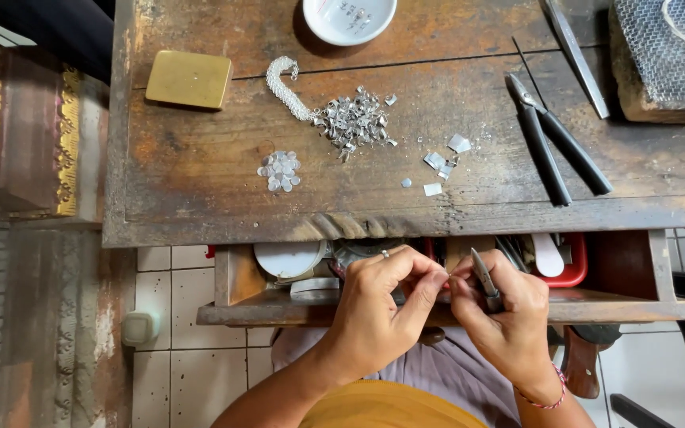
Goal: The person is using pliers to shape and assemble small silver components into a jewelry piece at a workbench.
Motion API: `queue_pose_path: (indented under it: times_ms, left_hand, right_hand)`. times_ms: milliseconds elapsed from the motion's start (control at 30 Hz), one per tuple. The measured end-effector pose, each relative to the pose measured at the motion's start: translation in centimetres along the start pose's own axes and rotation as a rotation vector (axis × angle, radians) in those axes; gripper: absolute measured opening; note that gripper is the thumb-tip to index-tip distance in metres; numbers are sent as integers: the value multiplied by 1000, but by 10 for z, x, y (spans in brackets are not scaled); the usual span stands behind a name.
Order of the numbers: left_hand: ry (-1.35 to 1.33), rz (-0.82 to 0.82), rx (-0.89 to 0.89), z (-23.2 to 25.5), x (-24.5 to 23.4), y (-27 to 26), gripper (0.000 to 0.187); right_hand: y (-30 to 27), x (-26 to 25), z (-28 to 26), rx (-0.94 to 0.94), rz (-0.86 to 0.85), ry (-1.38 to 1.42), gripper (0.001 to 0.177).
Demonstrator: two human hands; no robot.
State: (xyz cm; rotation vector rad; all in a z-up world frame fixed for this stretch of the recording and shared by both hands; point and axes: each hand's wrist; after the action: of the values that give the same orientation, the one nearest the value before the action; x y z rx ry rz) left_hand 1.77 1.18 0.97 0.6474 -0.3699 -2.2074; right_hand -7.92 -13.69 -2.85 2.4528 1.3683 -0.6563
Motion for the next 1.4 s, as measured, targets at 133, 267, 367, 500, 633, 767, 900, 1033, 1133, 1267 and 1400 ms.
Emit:
queue_pose_path:
  times_ms: [133,267,367,500,633,767,900,1033,1133,1267,1400]
  left_hand:
    - [-48,2,-26,0,-1,3,17]
    - [-128,-2,-47,-4,-4,5,19]
    - [-260,29,-87,-3,-10,5,17]
    - [-479,83,-154,-4,-12,0,12]
    - [-628,99,-210,-4,-7,-3,14]
    - [-666,143,-183,-5,-2,-5,14]
    - [-593,127,-153,-2,-2,-5,13]
    - [-649,141,-182,-8,3,-9,15]
    - [-740,112,-219,-11,3,-8,14]
    - [-770,14,-294,-10,0,-5,18]
    - [-860,-63,-321,-12,0,-6,17]
  right_hand:
    - [2,-2,-1,23,7,7,7]
    - [3,-12,4,116,-94,73,11]
    - [2,-22,11,122,-145,90,17]
    - [1,-37,8,27,-194,-26,21]
    - [-6,-45,4,-63,-141,-185,25]
    - [-11,-47,-11,-133,-155,-264,35]
    - [-16,-45,-14,-140,-111,-310,35]
    - [-17,-45,-11,-161,-126,-255,31]
    - [-20,-45,-4,-117,-181,-238,27]
    - [-27,-47,8,-50,-220,-197,29]
    - [-36,-54,19,34,-312,-132,42]
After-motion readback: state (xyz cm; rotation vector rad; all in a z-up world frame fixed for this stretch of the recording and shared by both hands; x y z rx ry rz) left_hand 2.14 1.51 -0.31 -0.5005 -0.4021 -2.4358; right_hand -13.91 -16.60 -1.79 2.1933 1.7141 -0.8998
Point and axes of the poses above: each hand's wrist, its own y-axis towards the middle knuckle, its own x-axis out of the palm, z = x × y, and after that the axes turned 15 degrees about x, right-handed
